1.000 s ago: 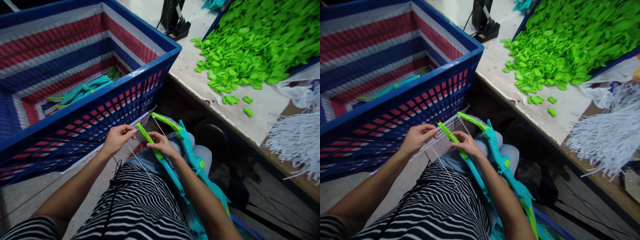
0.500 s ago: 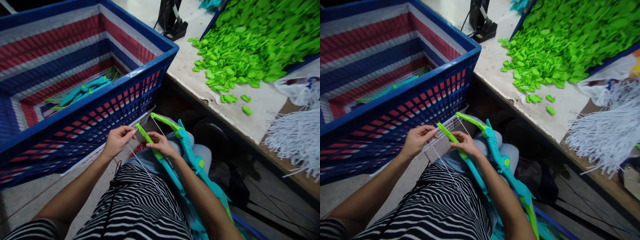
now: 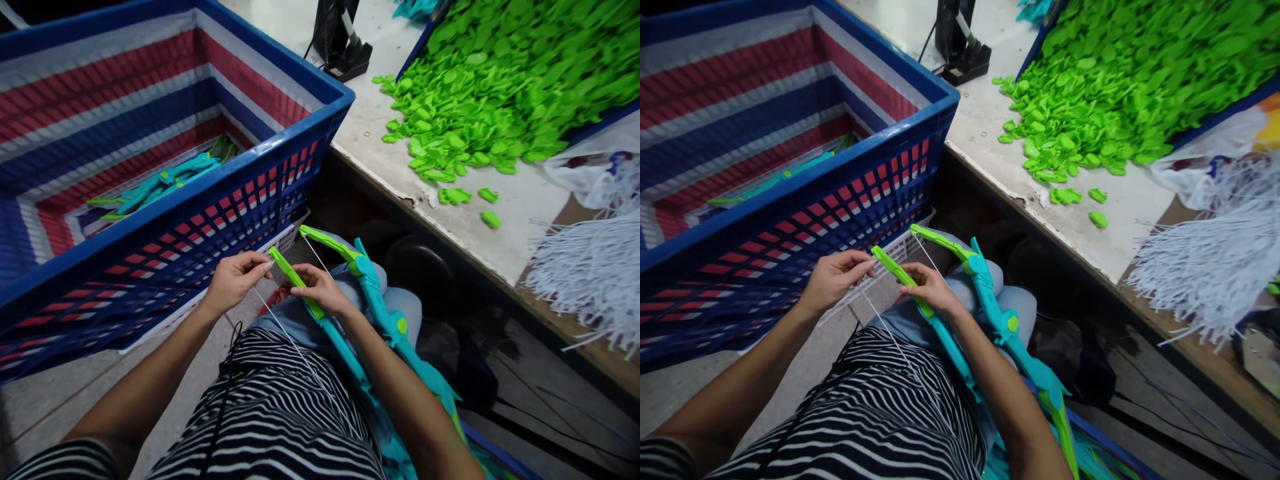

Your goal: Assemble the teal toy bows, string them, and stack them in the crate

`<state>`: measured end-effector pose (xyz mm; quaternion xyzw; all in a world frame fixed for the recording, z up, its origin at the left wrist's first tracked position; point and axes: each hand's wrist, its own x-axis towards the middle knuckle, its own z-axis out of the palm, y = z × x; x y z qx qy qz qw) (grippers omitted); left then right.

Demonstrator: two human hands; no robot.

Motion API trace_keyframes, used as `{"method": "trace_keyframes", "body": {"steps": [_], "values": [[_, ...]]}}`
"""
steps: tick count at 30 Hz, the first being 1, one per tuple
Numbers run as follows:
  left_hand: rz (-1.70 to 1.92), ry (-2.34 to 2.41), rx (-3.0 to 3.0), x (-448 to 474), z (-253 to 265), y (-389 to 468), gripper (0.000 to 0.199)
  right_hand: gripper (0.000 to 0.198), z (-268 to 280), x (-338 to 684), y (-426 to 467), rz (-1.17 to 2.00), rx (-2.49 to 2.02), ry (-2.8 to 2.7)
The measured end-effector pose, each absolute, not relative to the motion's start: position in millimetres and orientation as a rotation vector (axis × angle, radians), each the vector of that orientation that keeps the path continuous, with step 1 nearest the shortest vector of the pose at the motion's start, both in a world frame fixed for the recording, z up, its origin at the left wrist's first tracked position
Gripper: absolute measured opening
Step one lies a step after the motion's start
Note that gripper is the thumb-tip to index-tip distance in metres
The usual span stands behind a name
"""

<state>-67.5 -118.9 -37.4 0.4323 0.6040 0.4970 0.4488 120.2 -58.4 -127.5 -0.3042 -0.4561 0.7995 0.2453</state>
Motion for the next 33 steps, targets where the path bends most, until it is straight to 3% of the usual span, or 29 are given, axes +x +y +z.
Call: {"method": "trace_keyframes", "body": {"steps": [5,9,14,18,22,27,31,33], "values": [[1.249,1.451,1.01,-69,-41,-115,0.021,0.047,-127,120,-59,2.16,-0.82,-1.307],[1.265,1.34,0.857,-69,-47,-111,0.036,0.046,-128,121,-63,2.042,-0.824,-1.466],[1.237,1.257,0.773,-69,-48,-109,0.044,0.048,-111,117,-69,1.496,-0.88,-1.769],[1.242,1.246,0.761,-70,-47,-109,0.043,0.031,-76,103,-62,1.075,-0.765,-1.847],[1.196,1.246,0.777,-70,-43,-108,0.044,0.008,-55,89,-52,0.9,-0.607,-1.94],[1.156,1.461,0.973,-69,-43,-110,0.031,0.014,-57,87,-43,0.809,-0.642,-2.02],[1.321,1.612,1.296,-62,-42,-113,0.007,0.012,-56,94,-27,0.74,-0.992,-1.749],[1.298,1.568,1.347,-58,-39,-112,0.008,0.012,-50,95,-28,0.727,-1.033,-1.641]]}}
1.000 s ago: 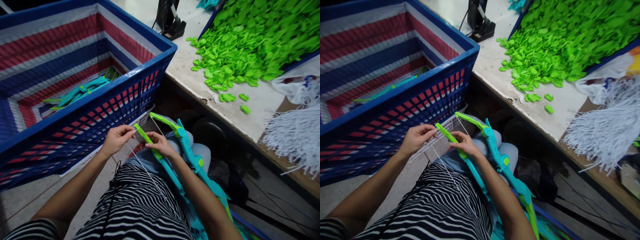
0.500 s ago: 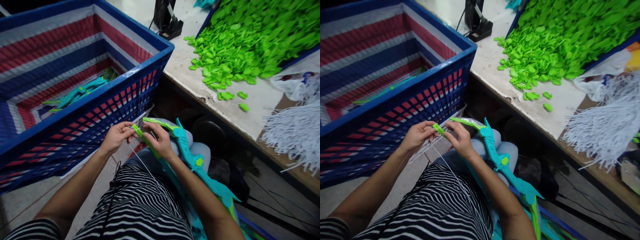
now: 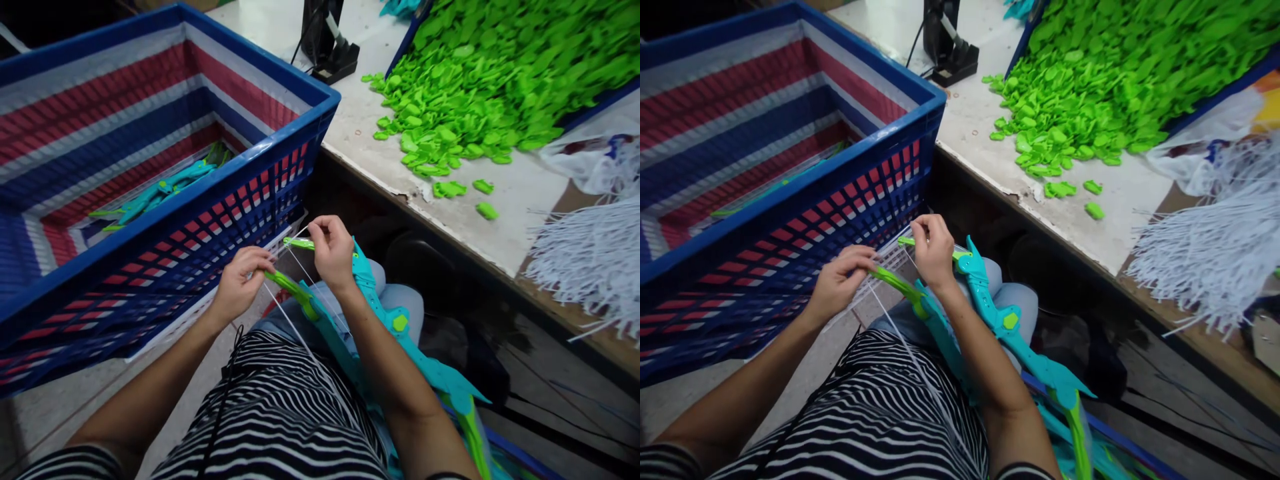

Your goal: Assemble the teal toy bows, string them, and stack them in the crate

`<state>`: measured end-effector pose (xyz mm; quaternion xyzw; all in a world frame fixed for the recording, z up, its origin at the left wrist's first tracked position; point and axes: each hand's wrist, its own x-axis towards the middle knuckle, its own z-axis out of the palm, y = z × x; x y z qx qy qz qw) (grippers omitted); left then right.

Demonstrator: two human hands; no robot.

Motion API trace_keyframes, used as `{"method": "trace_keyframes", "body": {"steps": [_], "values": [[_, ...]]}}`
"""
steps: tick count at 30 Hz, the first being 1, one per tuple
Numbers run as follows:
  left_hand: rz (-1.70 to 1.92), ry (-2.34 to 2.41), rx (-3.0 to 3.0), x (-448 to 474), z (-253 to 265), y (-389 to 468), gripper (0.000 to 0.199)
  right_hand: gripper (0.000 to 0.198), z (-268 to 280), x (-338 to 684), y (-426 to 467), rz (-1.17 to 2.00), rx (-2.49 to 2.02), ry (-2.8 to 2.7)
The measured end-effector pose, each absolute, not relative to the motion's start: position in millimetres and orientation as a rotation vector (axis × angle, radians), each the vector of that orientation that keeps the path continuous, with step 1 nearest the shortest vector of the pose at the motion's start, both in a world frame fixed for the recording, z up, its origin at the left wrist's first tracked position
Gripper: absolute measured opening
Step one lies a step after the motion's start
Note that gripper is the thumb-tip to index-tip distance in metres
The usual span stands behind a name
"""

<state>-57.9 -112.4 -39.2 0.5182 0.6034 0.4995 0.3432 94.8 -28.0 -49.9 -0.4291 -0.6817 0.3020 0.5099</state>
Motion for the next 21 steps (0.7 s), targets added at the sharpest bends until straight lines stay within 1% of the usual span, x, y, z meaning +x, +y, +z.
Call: {"method": "trace_keyframes", "body": {"steps": [2,5,8,12,14,17,21], "values": [[1.257,1.505,1.168,-55,-34,-111,0.012,0.012,-44,92,-40,0.703,-0.938,-1.663],[1.237,1.375,0.765,-56,-24,-107,0.024,0.01,-44,83,-67,0.665,-0.691,-1.838],[1.234,1.456,0.75,-62,-12,-106,0.026,0.011,-53,75,-82,0.683,-0.556,-1.94],[1.268,1.688,0.989,-65,3,-110,0.018,0.008,-56,69,-77,0.756,-0.606,-1.87],[1.352,1.638,0.935,-61,8,-110,0.018,0.008,-51,68,-72,0.776,-0.617,-1.797],[1.434,1.497,0.736,-54,9,-107,0.024,0.009,-40,65,-66,0.779,-0.637,-1.724],[1.341,1.357,0.599,-52,8,-106,0.029,0.011,-32,62,-61,0.814,-0.691,-1.66]]}}
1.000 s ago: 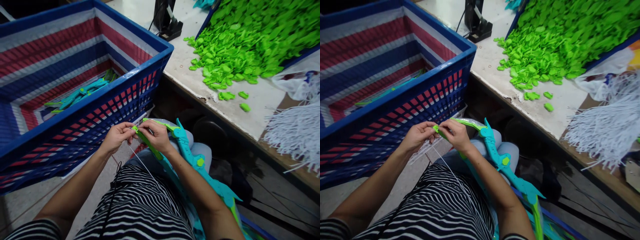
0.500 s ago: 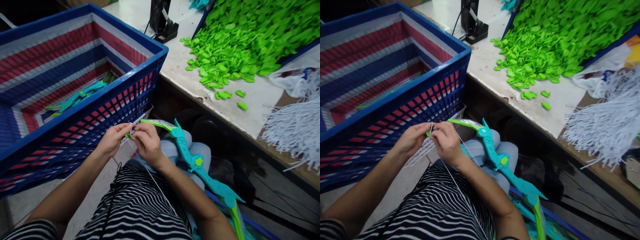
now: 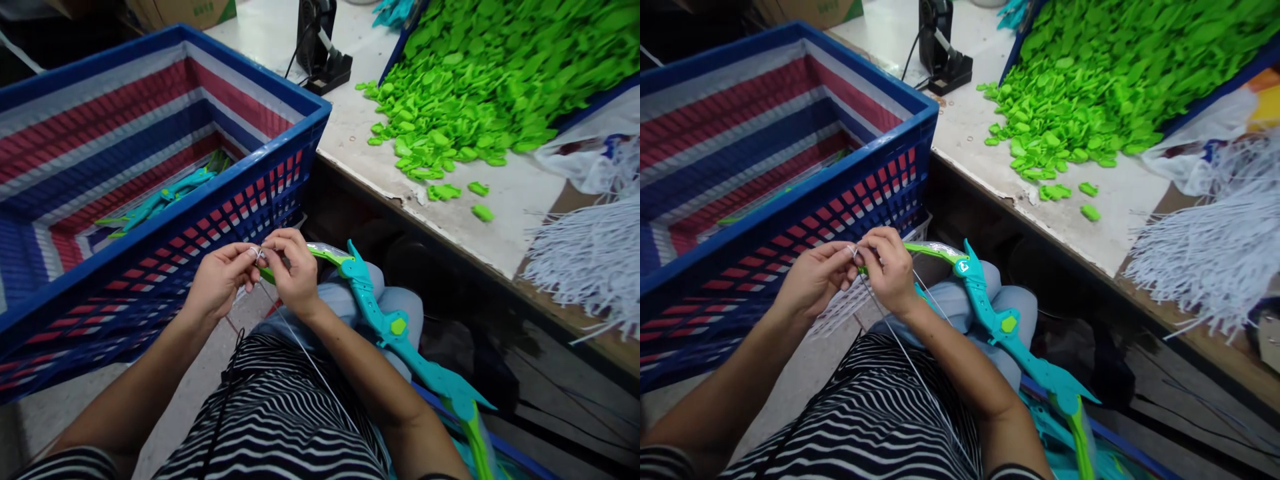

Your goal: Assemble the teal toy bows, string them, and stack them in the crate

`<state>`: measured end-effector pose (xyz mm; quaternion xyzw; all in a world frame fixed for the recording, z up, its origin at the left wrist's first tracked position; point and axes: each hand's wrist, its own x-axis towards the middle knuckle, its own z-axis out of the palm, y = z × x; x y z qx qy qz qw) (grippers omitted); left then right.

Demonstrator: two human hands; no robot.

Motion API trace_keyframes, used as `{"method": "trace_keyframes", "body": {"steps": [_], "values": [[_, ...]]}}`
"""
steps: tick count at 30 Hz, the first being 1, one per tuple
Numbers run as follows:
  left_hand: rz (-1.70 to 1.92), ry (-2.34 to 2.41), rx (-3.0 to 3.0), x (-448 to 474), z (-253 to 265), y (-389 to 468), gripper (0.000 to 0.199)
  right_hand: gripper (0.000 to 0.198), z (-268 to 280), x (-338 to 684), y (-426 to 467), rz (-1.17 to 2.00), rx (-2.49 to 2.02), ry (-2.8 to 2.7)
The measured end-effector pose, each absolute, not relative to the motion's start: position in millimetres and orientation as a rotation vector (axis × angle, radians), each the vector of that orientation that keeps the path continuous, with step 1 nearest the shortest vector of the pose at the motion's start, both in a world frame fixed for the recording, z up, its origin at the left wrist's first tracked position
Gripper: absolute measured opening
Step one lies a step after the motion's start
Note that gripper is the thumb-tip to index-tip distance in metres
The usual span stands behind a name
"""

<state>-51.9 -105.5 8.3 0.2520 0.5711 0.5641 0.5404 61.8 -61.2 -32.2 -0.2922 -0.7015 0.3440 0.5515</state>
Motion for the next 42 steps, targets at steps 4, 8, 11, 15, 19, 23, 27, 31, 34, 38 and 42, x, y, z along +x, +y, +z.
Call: {"method": "trace_keyframes", "body": {"steps": [4,8,11,15,19,23,27,31,34,38,42], "values": [[1.283,1.3,0.582,-55,8,-107,0.031,0.014,-33,59,-60,0.939,-0.677,-1.62],[1.312,1.344,0.564,-54,7,-106,0.031,0.021,-34,61,-64,1.053,-0.615,-1.656],[1.319,1.388,0.558,-53,6,-104,0.029,0.024,-33,64,-64,0.993,-0.641,-1.709],[1.28,1.381,0.545,-54,9,-102,0.022,0.016,-33,70,-57,0.849,-0.587,-1.808],[1.211,1.351,0.568,-60,13,-104,0.023,0.015,-30,75,-49,0.762,-0.562,-1.907],[1.154,1.409,0.688,-65,12,-107,0.022,0.015,-27,76,-51,0.778,-0.541,-1.995],[1.117,1.494,0.796,-67,10,-108,0.023,0.012,-30,76,-54,1.004,-0.597,-1.875],[0.953,1.445,0.84,-73,10,-111,0.022,0.012,-37,78,-56,1.174,-0.586,-1.823],[0.826,1.436,0.872,-80,11,-113,0.02,0.013,-42,79,-58,1.086,-0.518,-1.881],[0.765,1.495,1.025,-84,11,-114,0.017,0.012,-47,78,-60,0.947,-0.421,-1.946],[0.769,1.516,1.152,-82,11,-116,0.019,0.01,-49,78,-62,0.859,-0.409,-1.994]]}}
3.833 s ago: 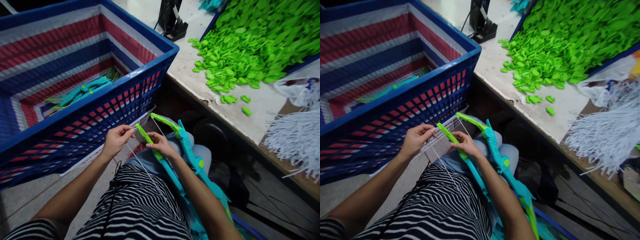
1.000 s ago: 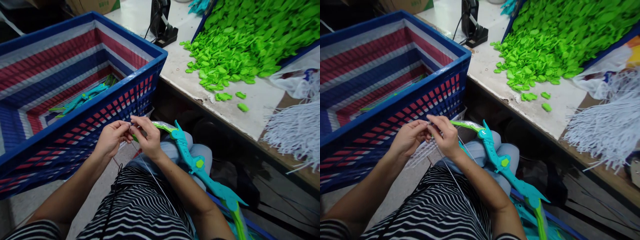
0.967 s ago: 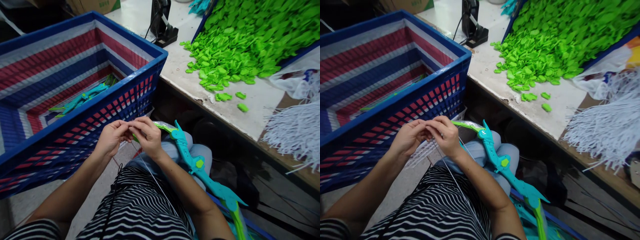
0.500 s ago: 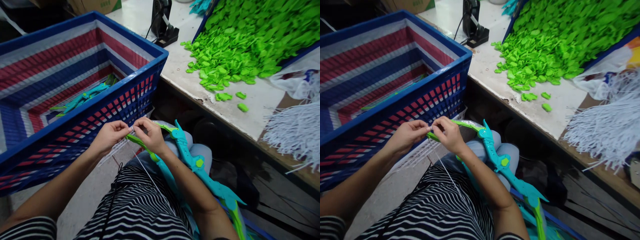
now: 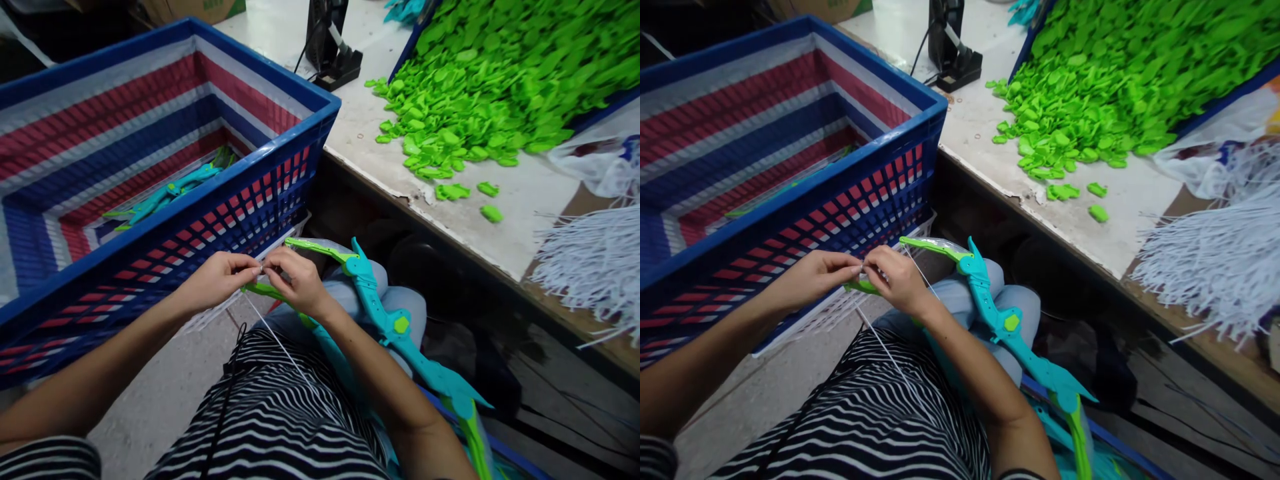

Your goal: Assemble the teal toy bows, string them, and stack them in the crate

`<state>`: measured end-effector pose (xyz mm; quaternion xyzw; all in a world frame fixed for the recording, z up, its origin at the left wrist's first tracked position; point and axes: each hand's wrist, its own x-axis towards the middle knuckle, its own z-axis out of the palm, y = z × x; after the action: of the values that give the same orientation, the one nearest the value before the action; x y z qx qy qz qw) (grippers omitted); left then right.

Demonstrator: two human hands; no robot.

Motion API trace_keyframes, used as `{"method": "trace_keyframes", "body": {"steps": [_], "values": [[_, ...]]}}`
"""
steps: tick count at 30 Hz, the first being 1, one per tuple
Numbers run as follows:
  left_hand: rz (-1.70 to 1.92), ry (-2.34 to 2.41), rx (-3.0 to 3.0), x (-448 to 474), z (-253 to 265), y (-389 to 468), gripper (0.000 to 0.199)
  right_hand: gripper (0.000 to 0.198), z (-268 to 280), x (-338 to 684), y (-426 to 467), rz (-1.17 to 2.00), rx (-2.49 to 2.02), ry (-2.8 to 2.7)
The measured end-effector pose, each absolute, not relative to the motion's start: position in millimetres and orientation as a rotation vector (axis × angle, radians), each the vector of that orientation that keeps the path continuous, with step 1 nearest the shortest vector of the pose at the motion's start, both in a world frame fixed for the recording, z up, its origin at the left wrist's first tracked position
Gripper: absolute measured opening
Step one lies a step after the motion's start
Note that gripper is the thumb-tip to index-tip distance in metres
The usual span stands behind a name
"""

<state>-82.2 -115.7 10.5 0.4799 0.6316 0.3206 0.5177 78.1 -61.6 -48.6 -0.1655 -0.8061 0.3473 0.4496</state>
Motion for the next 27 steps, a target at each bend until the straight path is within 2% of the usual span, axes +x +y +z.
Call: {"method": "trace_keyframes", "body": {"steps": [7,10,13,16,20,24,27], "values": [[0.844,1.64,1.285,-74,8,-119,0.022,0.014,-58,73,-61,0.649,-0.641,-2.024],[0.766,1.683,1.43,-78,8,-118,0.028,0.015,-55,82,-65,0.777,-0.686,-1.984],[0.645,1.733,1.744,-84,16,-122,0.033,0.016,-44,123,-70,0.93,-0.762,-1.979],[0.587,1.74,2.017,-92,25,-120,0.036,0.021,-35,205,-86,0.85,-1.119,-1.981],[0.423,1.293,2.309,-68,18,-90,0.032,0.026,-30,340,-158,0.666,-1.89,-1.776],[0.232,0.648,2.491,28,-4,-82,0.034,0.032,-41,408,-283,0.734,-2.601,-1.212],[0.037,0.352,2.458,111,-28,-113,0.036,0.037,-61,380,-356,1.002,-2.617,-0.482]]}}
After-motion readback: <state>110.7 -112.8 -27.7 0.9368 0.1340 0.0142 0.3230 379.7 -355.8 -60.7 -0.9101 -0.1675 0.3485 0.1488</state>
